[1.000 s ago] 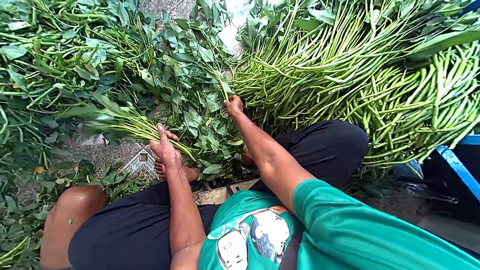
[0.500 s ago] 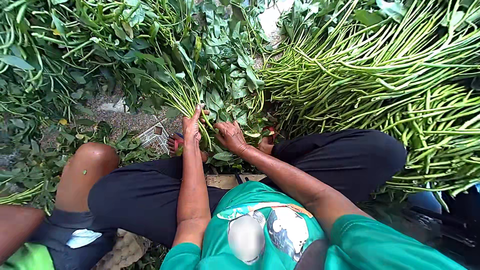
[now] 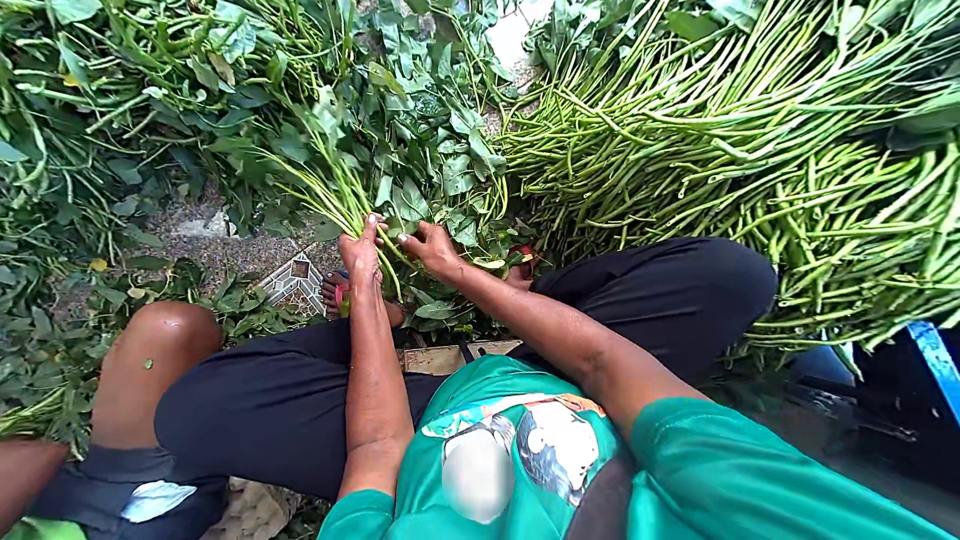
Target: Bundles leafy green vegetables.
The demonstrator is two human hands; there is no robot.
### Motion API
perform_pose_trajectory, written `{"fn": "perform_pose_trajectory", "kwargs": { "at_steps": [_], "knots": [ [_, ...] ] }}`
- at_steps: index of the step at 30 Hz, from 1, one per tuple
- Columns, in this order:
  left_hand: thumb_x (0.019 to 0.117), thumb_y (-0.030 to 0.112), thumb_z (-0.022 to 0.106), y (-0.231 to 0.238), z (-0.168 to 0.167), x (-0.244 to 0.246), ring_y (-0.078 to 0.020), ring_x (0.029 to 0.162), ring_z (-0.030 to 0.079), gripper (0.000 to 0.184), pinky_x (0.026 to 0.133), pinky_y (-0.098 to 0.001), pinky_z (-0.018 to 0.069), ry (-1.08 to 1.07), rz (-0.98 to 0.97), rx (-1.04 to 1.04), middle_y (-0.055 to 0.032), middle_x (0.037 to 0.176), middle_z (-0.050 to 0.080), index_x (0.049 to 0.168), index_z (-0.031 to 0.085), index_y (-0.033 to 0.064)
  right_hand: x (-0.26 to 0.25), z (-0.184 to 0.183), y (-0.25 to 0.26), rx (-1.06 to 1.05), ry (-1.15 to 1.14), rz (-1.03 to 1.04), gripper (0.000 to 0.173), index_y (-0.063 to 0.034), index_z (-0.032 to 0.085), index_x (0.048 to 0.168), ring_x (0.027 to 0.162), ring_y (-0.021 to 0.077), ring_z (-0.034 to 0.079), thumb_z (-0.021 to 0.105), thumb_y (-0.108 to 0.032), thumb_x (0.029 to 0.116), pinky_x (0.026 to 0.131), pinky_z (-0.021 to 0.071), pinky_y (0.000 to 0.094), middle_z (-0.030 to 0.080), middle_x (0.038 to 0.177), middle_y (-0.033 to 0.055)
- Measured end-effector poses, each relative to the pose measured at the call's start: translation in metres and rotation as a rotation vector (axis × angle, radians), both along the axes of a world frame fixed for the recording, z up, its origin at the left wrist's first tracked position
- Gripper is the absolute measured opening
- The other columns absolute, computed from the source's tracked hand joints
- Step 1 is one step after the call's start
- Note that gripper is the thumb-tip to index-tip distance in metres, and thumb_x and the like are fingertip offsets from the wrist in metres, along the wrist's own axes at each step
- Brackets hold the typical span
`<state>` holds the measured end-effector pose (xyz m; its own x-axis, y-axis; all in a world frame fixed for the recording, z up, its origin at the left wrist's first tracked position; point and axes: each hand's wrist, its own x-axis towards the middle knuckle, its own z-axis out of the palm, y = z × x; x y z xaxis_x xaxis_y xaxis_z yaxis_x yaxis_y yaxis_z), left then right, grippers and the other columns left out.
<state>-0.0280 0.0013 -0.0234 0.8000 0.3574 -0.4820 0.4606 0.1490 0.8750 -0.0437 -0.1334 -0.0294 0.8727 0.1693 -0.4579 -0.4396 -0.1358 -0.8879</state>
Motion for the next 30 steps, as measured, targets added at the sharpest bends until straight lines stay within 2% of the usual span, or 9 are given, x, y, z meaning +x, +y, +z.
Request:
{"fn": "perform_pose_trajectory", "kwargs": {
  "at_steps": [3,7,9,15,19,22,25,27,30],
  "knots": [
    [0.1036,0.015,0.061,0.018,0.005,0.001,-0.0069,0.072,0.064,0.02,0.069,-0.0248,0.0565,-0.05,0.075,0.127,-0.0035,0.088,0.067,0.115,0.061,-0.0009,-0.026,0.016,-0.019,-0.259,-0.314,0.551,0.023,0.01,0.067,0.113,0.109,0.038,0.067,0.059,-0.008,0.1022,0.102,0.0522,0.0523,0.067,0.113,0.0263],
    [0.1047,0.013,0.059,0.035,0.016,0.006,-0.0032,0.059,0.058,0.014,0.056,-0.0185,0.0479,-0.139,0.07,0.181,0.0014,0.078,0.069,0.107,0.067,0.0016,-0.056,0.019,-0.048,-0.545,0.054,1.202,0.024,0.0089,0.068,0.112,0.11,0.0494,0.064,0.069,-0.008,0.0958,0.095,0.0489,0.0674,0.067,0.111,0.031],
    [0.1038,0.012,0.061,0.033,0.017,0.007,-0.0021,0.059,0.059,0.013,0.056,-0.0178,0.0482,-0.168,0.043,0.213,0.0021,0.078,0.07,0.107,0.068,0.002,-0.051,0.019,-0.058,-0.696,0.135,1.254,0.028,0.0065,0.069,0.112,0.109,0.0515,0.064,0.075,-0.011,0.0911,0.089,0.0492,0.0727,0.067,0.113,0.0306],
    [0.1039,0.012,0.06,0.01,0.013,0.004,-0.0036,0.062,0.061,0.015,0.057,-0.0185,0.05,-0.225,-0.134,0.105,0.0008,0.081,0.071,0.11,0.068,0.0011,-0.024,0.019,-0.044,-0.577,-0.299,0.748,0.041,-0.0037,0.067,0.123,0.104,0.0393,0.069,0.061,-0.039,0.103,0.088,0.0555,0.0607,0.066,0.123,0.0203],
    [0.1077,0.018,0.054,0.014,0.036,-0.006,-0.0082,0.086,0.068,0.024,0.08,-0.0258,0.0575,-0.376,-0.137,0.093,-0.0006,0.1,0.071,0.126,0.061,0.0033,-0.009,-0.001,-0.059,-0.717,-0.138,0.79,0.025,0.0009,0.071,0.117,0.115,0.0465,0.065,0.062,-0.016,0.1004,0.092,0.0505,0.0682,0.065,0.127,0.0264],
    [0.1115,0.02,0.044,0.022,0.048,-0.008,-0.0181,0.09,0.074,0.024,0.081,-0.0361,0.0648,-0.412,-0.083,-0.063,-0.002,0.101,0.07,0.128,0.056,0.0074,0.018,-0.03,-0.112,-0.713,0.089,0.248,0.042,0.0001,0.06,0.138,0.122,0.0464,0.062,0.064,-0.014,0.0983,0.099,0.0513,0.0658,0.051,0.147,0.0281],
    [0.1135,0.027,0.037,0.013,0.039,0.002,-0.0143,0.072,0.071,0.028,0.066,-0.0317,0.0639,-0.283,-0.007,-0.375,0.0005,0.082,0.068,0.113,0.061,0.0117,0.047,-0.052,-0.152,-0.27,0.381,-0.454,0.056,-0.0004,0.038,0.153,0.104,0.0314,0.072,0.058,-0.022,0.1062,0.084,0.0631,0.0418,0.056,0.14,0.0266],
    [0.1125,0.034,0.038,0.008,0.027,-0.002,-0.0045,0.063,0.06,0.032,0.06,-0.0194,0.0554,-0.162,-0.045,-0.556,0.0064,0.079,0.06,0.115,0.065,0.0161,0.059,-0.054,-0.161,0.123,0.52,-0.813,0.058,-0.0033,0.034,0.154,0.095,0.0325,0.073,0.059,-0.025,0.1067,0.074,0.0645,0.0392,0.055,0.137,0.0268],
    [0.111,0.023,0.043,0.009,0.019,-0.004,-0.0009,0.055,0.051,0.021,0.053,-0.013,0.0462,-0.117,-0.027,-0.7,0.0072,0.075,0.056,0.114,0.062,0.0141,0.07,-0.058,-0.158,0.288,0.537,-0.984,0.056,-0.005,0.035,0.153,0.093,0.0296,0.071,0.061,-0.022,0.1051,0.073,0.0629,0.0366,0.056,0.135,0.024]
  ]
}}
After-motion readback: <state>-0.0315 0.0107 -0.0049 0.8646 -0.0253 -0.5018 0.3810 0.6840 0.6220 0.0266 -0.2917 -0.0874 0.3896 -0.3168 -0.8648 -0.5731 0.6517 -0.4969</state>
